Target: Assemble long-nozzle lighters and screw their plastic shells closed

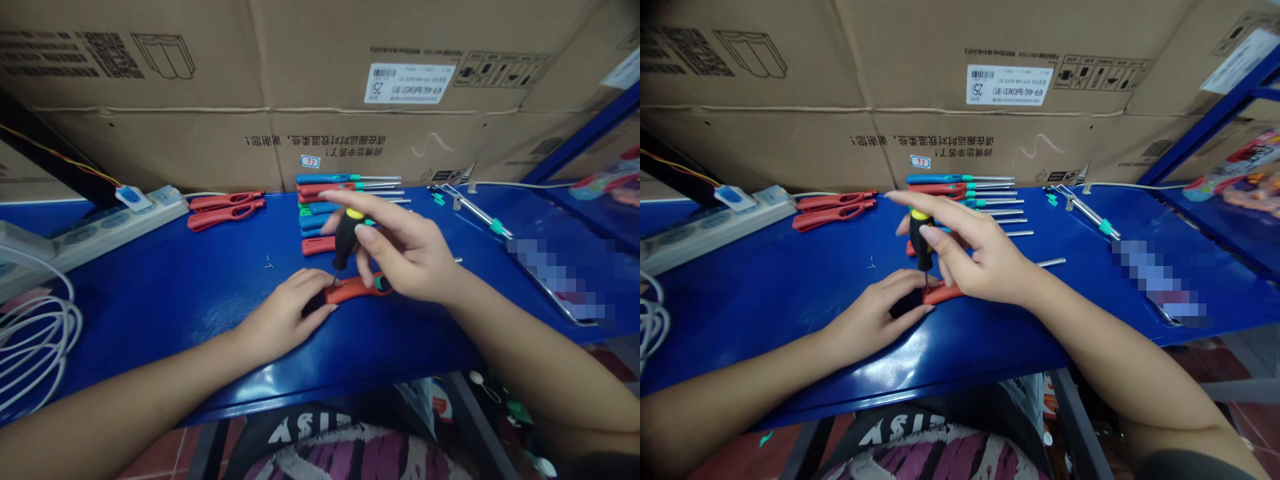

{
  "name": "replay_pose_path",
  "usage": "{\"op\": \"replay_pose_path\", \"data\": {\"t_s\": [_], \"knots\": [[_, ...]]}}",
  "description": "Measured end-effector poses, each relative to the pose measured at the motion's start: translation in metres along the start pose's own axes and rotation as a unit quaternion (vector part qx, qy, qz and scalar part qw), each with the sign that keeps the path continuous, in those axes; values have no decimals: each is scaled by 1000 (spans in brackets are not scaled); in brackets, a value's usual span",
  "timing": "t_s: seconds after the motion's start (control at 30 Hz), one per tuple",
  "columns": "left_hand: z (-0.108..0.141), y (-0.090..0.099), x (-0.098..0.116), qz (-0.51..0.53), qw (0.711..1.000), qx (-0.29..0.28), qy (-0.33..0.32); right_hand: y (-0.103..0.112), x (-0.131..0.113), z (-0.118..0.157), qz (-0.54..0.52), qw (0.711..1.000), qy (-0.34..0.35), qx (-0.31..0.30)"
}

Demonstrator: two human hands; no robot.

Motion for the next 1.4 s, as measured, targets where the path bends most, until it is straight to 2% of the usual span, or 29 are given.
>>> {"op": "replay_pose_path", "data": {"t_s": [0.13,0.2,0.3,0.47,0.63,0.8,0.93,1.1,1.27,1.4], "knots": [[0,1,1,-5,1000,0,0,6,-2,0,57,997,42,35],[-1,1,1,0,1000,-1,-1,7,-1,-1,68,997,43,8],[0,1,0,6,1000,-5,2,4,2,-3,22,998,17,-52],[0,0,-1,6,1000,-12,2,7,1,-4,53,997,45,19],[0,0,-1,9,1000,-12,2,2,-1,-1,-7,1000,6,-17],[0,0,0,1,1000,-5,-3,6,-12,1,65,995,49,62],[0,-1,-2,6,1000,-10,3,1,-8,-1,19,1000,6,9],[0,-1,-2,4,1000,-7,-4,6,-10,1,50,996,55,55],[1,-1,-2,4,1000,-8,1,-6,-6,1,0,999,18,-39],[1,-2,-2,5,1000,-8,-2,0,-12,2,56,995,78,29]]}}
Point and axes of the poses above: each hand's wrist, its own z-axis away from the middle knuckle, its own y-axis out of the back of the hand, x = y × z, the point moved 5 cm from there along -z, towards the middle knuckle, and after that the axes turned 6 degrees about -y, right-handed, at the moved point
